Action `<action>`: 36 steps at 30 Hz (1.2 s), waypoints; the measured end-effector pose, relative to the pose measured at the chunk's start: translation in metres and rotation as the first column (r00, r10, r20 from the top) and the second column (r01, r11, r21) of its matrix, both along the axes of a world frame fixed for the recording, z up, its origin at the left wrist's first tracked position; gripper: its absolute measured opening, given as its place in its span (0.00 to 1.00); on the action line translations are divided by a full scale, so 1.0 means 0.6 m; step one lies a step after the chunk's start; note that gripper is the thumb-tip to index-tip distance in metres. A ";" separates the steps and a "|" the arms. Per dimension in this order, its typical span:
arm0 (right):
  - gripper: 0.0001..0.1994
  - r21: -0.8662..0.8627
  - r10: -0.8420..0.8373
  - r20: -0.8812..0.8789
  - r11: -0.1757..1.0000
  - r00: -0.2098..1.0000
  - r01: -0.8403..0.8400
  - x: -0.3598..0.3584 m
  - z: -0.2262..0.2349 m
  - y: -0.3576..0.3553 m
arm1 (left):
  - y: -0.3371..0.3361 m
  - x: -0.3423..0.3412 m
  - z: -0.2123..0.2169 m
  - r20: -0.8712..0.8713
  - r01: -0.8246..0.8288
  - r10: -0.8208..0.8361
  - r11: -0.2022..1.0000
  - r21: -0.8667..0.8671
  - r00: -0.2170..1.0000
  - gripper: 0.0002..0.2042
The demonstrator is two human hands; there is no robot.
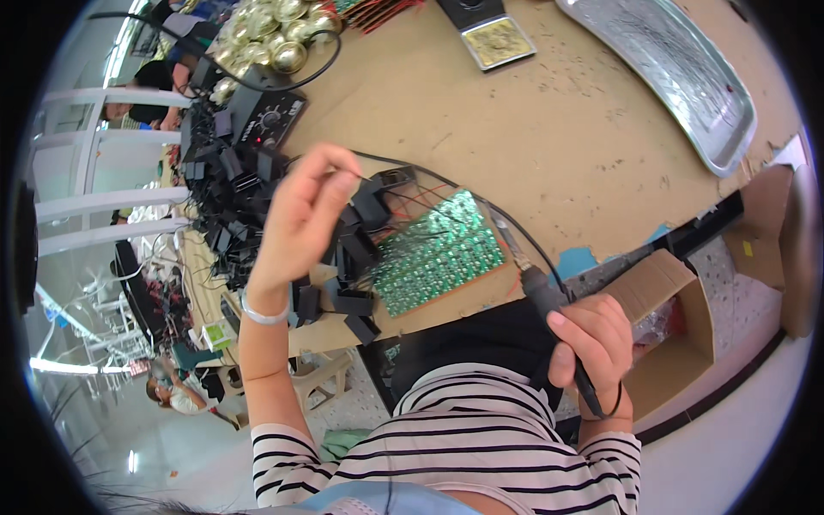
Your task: Soldering electronic components and wires onto a printed circuit board.
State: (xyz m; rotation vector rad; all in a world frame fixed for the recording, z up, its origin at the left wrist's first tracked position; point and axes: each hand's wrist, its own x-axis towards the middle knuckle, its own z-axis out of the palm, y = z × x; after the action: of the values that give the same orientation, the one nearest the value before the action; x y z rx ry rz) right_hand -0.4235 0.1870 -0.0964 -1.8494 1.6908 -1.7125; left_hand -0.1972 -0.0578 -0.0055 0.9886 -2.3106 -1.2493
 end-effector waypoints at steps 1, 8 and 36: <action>0.11 -0.021 0.005 -0.018 1.000 1.000 -0.005 -0.001 -0.005 -0.006 | 0.004 -0.017 -0.011 0.048 0.095 -0.090 0.990 -0.100 0.995 0.02; 0.12 0.013 0.009 0.055 1.000 0.998 -0.009 -0.004 -0.032 -0.017 | 0.012 -0.094 -0.073 0.381 0.463 -0.317 0.795 -0.393 0.869 0.06; 0.14 -0.009 -0.020 0.134 1.000 0.991 0.021 -0.008 -0.034 -0.021 | 0.010 -0.103 -0.085 0.447 0.459 -0.277 0.806 -0.373 0.851 0.03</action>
State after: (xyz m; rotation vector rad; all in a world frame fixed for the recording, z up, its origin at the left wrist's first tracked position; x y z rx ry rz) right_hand -0.4284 0.1741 -0.1166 -1.6850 1.6579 -1.8118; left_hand -0.2589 -0.0521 -0.0566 0.6477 -3.0238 -0.5687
